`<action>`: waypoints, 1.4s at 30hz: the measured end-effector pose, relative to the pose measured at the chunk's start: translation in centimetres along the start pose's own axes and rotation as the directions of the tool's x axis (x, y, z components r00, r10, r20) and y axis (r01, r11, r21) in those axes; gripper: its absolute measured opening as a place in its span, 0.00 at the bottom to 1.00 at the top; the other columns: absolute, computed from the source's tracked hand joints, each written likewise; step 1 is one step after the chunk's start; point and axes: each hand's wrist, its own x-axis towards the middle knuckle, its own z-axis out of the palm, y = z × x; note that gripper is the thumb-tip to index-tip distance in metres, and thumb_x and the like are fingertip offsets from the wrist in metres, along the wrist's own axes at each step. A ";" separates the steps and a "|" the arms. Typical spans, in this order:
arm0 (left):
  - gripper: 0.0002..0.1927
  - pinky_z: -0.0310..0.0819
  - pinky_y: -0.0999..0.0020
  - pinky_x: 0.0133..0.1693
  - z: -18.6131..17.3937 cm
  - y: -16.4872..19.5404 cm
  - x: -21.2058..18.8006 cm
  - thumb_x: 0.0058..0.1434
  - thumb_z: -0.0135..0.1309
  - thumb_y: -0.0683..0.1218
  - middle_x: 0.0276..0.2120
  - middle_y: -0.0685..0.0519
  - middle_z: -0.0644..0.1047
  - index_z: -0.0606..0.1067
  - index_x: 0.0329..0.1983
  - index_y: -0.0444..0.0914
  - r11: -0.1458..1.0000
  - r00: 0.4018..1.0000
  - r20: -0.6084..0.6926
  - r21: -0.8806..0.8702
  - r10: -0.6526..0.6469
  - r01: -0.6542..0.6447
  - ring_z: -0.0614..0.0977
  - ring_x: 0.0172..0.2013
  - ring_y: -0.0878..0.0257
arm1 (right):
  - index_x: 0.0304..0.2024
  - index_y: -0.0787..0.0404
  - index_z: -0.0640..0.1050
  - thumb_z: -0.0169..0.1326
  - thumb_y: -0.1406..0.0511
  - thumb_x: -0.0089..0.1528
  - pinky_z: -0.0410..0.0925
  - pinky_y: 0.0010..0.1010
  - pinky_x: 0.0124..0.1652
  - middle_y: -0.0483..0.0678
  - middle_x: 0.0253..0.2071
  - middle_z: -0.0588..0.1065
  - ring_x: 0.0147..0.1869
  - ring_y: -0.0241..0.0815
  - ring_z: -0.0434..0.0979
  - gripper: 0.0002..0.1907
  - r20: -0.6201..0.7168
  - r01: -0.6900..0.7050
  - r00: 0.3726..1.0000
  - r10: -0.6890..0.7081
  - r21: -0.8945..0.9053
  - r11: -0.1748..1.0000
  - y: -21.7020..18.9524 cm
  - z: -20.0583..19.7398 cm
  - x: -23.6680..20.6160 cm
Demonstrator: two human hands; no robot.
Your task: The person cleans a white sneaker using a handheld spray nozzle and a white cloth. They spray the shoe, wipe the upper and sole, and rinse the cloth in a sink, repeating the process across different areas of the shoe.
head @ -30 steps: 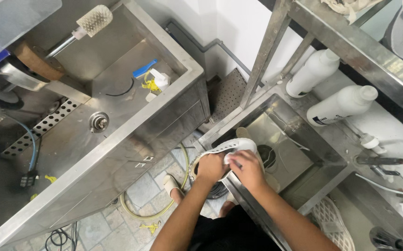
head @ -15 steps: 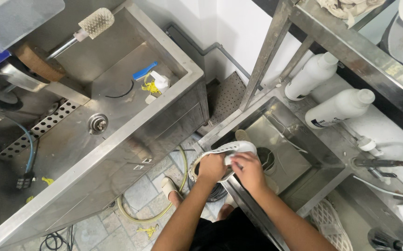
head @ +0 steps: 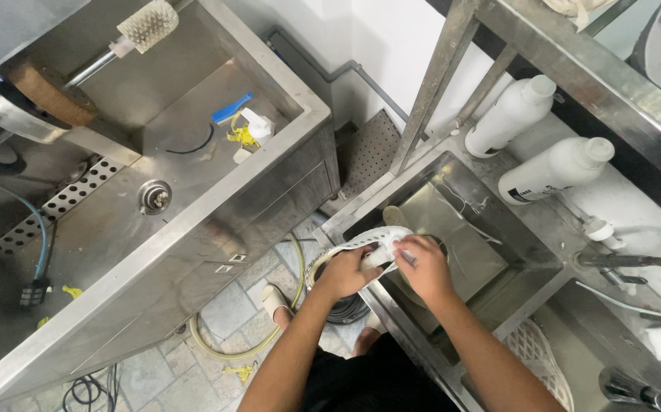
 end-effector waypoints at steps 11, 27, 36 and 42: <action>0.35 0.70 0.65 0.57 2.0 -2.1 1.7 0.58 0.60 0.47 0.56 0.44 0.80 0.68 0.69 0.36 0.796 0.991 0.137 -0.600 0.005 0.079 0.80 0.54 0.56 | 0.40 0.62 0.82 0.63 0.68 0.57 0.70 0.41 0.50 0.53 0.43 0.79 0.49 0.55 0.78 0.08 -0.009 0.087 0.996 -0.086 0.084 0.993 -1.2 0.1 -0.8; 0.34 0.79 0.69 0.47 0.9 -3.0 1.4 0.43 0.67 0.38 0.43 0.52 0.84 0.78 0.59 0.37 0.858 0.998 0.060 -0.512 -0.002 0.032 0.83 0.42 0.66 | 0.41 0.61 0.81 0.62 0.67 0.57 0.72 0.39 0.49 0.52 0.45 0.79 0.50 0.55 0.80 0.10 0.031 0.158 0.985 -0.168 0.211 0.965 -3.3 2.3 -1.3; 0.38 0.76 0.69 0.46 -1.5 -0.4 -1.9 0.38 0.74 0.39 0.44 0.49 0.82 0.75 0.57 0.36 0.951 0.985 -0.120 -0.298 -0.123 0.083 0.83 0.41 0.64 | 0.44 0.60 0.81 0.60 0.67 0.59 0.69 0.42 0.53 0.52 0.49 0.78 0.54 0.56 0.76 0.10 0.003 0.087 0.996 -0.088 0.043 0.995 -1.4 1.0 -0.2; 0.22 0.79 0.63 0.43 0.4 -0.9 -2.9 0.52 0.61 0.38 0.38 0.44 0.85 0.77 0.53 0.35 0.848 0.926 -0.225 -0.507 -0.304 0.155 0.87 0.39 0.54 | 0.44 0.59 0.82 0.60 0.68 0.58 0.69 0.42 0.54 0.51 0.51 0.78 0.56 0.56 0.75 0.11 0.018 0.093 0.996 -0.093 -0.014 0.996 -0.7 0.4 -0.8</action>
